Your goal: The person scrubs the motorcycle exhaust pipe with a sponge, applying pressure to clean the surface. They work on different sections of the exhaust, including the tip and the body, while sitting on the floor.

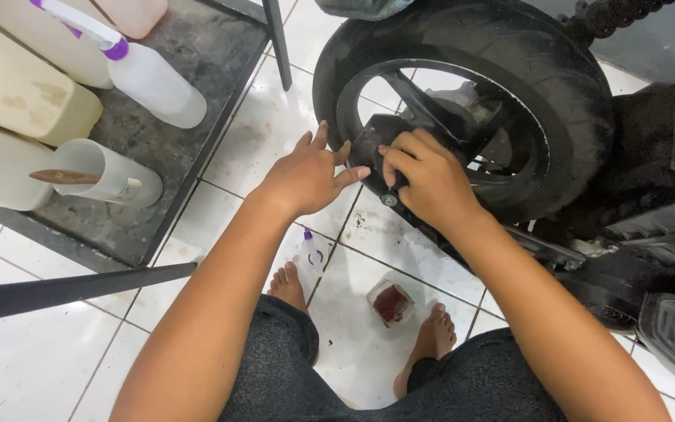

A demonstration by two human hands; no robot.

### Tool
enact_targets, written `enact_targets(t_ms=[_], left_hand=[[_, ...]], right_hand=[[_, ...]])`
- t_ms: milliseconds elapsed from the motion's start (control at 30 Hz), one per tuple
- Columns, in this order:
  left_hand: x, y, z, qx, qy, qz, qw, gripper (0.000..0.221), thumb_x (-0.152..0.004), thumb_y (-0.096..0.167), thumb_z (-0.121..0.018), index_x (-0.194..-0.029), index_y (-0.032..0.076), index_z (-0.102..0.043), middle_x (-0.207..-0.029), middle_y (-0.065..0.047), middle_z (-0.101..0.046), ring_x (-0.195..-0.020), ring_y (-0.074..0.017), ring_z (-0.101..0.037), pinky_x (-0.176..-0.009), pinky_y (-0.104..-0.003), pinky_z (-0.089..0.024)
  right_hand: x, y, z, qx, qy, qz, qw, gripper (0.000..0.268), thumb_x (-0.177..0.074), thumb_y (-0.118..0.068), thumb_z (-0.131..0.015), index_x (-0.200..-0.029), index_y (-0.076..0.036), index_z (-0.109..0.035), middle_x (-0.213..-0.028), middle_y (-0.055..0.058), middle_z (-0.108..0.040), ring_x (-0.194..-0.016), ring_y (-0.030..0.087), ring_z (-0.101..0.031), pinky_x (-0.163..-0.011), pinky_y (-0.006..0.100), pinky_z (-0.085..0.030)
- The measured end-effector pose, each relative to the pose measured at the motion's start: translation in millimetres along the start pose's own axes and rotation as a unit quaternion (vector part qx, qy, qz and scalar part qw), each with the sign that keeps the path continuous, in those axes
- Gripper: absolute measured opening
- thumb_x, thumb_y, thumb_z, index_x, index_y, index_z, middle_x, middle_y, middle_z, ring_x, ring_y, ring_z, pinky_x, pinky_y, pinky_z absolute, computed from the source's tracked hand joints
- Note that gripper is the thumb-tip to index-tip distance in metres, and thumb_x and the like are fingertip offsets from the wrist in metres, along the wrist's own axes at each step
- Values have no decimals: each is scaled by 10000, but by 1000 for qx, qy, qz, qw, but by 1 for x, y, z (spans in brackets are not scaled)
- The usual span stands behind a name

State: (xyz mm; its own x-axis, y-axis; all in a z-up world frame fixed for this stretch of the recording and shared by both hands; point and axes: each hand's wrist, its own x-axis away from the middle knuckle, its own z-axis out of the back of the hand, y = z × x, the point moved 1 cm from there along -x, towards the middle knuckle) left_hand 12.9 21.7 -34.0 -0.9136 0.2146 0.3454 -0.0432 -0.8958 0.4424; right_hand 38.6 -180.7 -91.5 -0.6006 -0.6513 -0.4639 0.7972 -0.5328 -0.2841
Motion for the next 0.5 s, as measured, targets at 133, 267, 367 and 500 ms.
enact_targets(t_ms=[133, 267, 367, 500], left_hand=[[-2, 0, -1, -7, -3, -1, 1000, 595, -985, 514, -465, -1361, 70, -593, -1495, -330, -380, -1380, -503, -363, -950, -647, -445], [-1, 3, -3, -14, 3, 3, 1000, 593, -985, 512, -480, -1364, 69, -589, -1501, -327, -373, -1382, -497, -364, -952, -640, -442], [2, 4, 0, -6, 2, 11, 1000, 602, -981, 517, -488, -1377, 72, -578, -1510, -327, -360, -1389, -497, -353, -970, -640, -431], [5, 1, 1, 12, -17, 24, 999, 609, -973, 525, -474, -1385, 87, -571, -1524, -315, -347, -1403, -495, -334, -990, -652, -407]], right_hand=[[-14, -7, -11, 19, 47, -7, 999, 339, -677, 148, -719, -715, -128, -526, -856, 37, -568, -872, 269, -619, -747, 330, -534], [-24, -16, 9, -101, 75, -146, 981, 300, -787, 139, -682, -744, -106, -514, -918, 64, -612, -970, 314, -667, -842, 386, -531], [-17, -11, 23, -158, 60, -214, 962, 276, -847, 144, -615, -762, -85, -489, -950, 113, -604, -1046, 353, -658, -897, 429, -521], [1, -12, 26, -110, 23, -220, 969, 256, -829, 155, -621, -725, -56, -518, -951, 145, -630, -1017, 386, -670, -882, 459, -531]])
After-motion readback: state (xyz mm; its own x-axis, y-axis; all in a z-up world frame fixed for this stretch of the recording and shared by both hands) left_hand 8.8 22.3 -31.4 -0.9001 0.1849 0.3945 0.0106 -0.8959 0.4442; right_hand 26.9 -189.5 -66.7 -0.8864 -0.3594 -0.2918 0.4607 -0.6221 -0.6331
